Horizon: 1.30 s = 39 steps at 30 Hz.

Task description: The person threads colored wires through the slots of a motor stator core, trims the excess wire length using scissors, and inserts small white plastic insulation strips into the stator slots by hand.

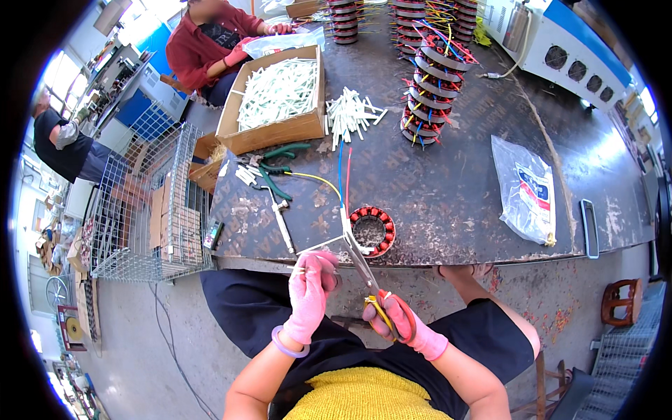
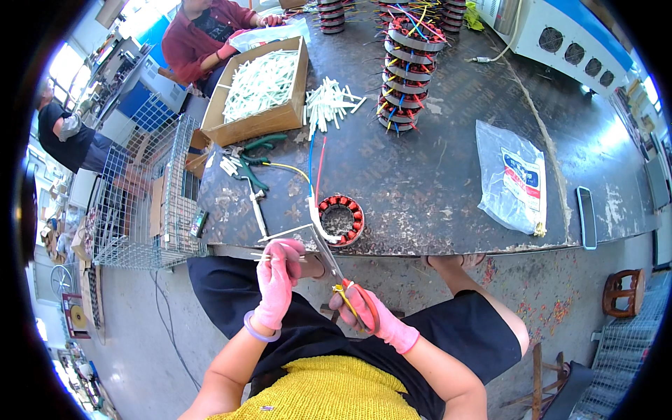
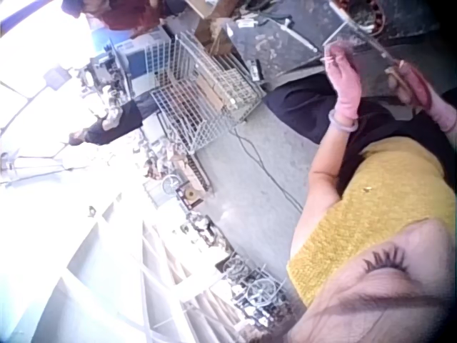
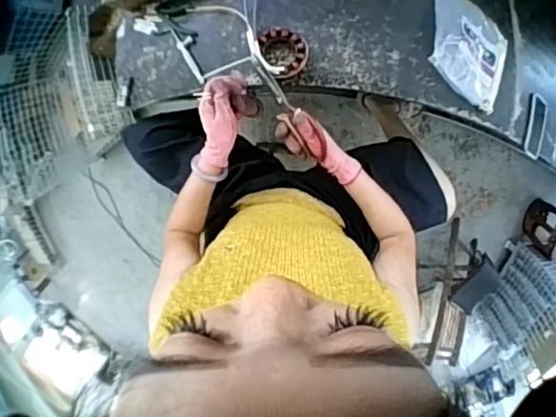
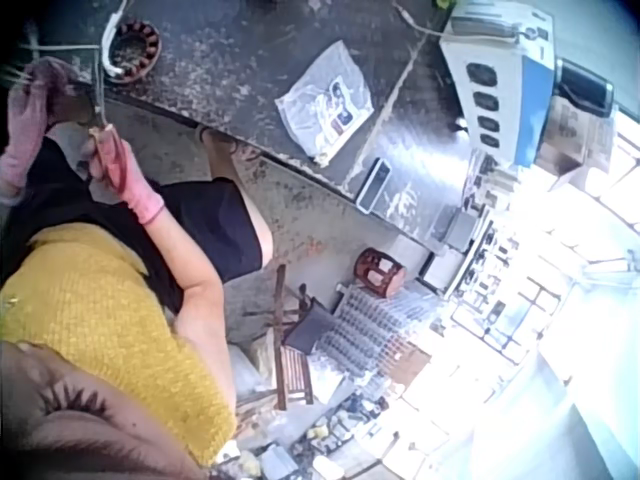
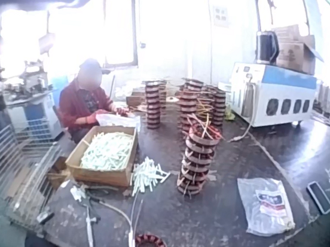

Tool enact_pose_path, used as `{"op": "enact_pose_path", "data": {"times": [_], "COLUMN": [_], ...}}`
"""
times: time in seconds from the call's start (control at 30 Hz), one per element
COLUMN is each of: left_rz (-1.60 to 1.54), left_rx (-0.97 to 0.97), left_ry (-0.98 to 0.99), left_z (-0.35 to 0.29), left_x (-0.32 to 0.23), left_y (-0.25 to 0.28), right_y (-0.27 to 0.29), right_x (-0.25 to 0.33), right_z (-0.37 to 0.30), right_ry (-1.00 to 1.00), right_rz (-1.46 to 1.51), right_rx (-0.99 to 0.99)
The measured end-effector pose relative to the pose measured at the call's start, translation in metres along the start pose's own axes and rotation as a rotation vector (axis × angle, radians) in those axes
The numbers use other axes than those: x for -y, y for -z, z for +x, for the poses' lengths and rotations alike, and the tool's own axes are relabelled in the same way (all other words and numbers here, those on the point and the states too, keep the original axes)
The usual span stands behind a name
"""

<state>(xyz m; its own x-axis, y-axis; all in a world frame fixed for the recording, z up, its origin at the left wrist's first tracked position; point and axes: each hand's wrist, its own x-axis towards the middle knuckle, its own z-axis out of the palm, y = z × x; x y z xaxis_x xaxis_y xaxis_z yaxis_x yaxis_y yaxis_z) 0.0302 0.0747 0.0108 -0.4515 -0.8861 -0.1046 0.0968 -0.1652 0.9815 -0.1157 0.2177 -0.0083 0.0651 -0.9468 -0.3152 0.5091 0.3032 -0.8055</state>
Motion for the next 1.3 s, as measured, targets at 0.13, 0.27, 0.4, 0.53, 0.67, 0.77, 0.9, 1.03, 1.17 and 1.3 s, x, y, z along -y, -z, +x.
{"op": "enact_pose_path", "data": {"times": [0.13, 0.27, 0.4, 0.53, 0.67, 0.77, 0.9, 1.03, 1.17, 1.3], "left_rz": [-0.025, 0.020, -0.051, -0.063, -0.088, -0.101, -0.105, -0.093, -0.089, -0.095], "left_rx": [-0.176, -0.022, -0.068, -0.095, -0.089, -0.083, -0.092, -0.100, -0.106, -0.102], "left_ry": [-0.187, 0.047, 0.048, 0.100, 0.098, 0.092, 0.095, 0.100, 0.095, 0.085], "left_z": [0.018, 0.031, 0.030, 0.027, 0.026, 0.026, 0.026, 0.026, 0.026, 0.026], "left_x": [-0.004, -0.024, -0.007, -0.003, -0.001, 0.000, 0.001, -0.001, -0.002, 0.002], "left_y": [-0.021, -0.025, -0.019, -0.016, -0.016, -0.015, -0.015, -0.017, -0.019, -0.019], "right_y": [-0.001, -0.003, -0.013, -0.012, -0.016, -0.019, -0.017, -0.013, -0.017, -0.015], "right_x": [-0.014, -0.012, -0.003, -0.009, -0.009, -0.008, -0.008, -0.009, -0.005, -0.007], "right_z": [0.009, 0.019, 0.028, 0.033, 0.037, 0.039, 0.038, 0.037, 0.037, 0.038], "right_ry": [0.053, 0.089, 0.086, 0.080, 0.086, 0.114, 0.115, 0.113, 0.112, 0.095], "right_rz": [0.037, 0.098, 0.139, 0.145, 0.174, 0.176, 0.156, 0.157, 0.200, 0.251], "right_rx": [0.088, 0.096, 0.048, 0.036, 0.014, -0.016, 0.004, 0.046, 0.012, 0.030]}}
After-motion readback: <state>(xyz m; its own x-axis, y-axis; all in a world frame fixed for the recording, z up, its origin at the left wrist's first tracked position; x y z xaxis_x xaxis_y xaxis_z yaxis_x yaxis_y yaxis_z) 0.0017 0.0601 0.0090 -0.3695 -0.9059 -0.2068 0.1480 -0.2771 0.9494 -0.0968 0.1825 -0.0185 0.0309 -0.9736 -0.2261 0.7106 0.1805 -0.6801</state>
